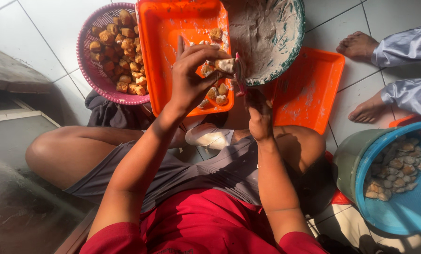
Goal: The person sits on the floor and repeatedly picks up small fried food items from a pink basket. Using a pink spatula, they scoop a white paste from a bowl and apply it to each item before placing it on an orange tray. The process is repeated continuously throughout the clip.
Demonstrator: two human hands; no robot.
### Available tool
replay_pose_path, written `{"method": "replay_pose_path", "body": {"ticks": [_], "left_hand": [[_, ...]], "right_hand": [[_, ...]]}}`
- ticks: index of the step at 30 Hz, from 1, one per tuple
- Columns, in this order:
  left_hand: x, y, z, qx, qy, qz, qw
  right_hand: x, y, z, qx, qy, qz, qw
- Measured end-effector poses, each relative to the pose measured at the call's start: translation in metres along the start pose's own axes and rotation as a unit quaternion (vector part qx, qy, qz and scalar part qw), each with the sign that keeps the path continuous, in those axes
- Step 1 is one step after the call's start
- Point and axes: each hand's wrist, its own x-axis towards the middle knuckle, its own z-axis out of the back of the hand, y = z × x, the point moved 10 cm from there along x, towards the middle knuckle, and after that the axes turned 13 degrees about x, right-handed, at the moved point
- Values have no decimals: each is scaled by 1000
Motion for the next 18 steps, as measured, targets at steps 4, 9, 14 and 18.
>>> {"method": "replay_pose_path", "body": {"ticks": [4,9,14,18], "left_hand": [[-16,58,-38,-272,16,131,953],[-57,172,-102,-375,-15,308,874],[-91,276,-164,-271,-53,497,823],[-47,297,-199,-260,-3,437,861]], "right_hand": [[-7,-53,14,118,-49,-165,978],[-17,-78,30,291,-56,-222,929],[-22,-88,55,342,-99,-239,903],[-19,-87,70,330,-137,-243,902]]}}
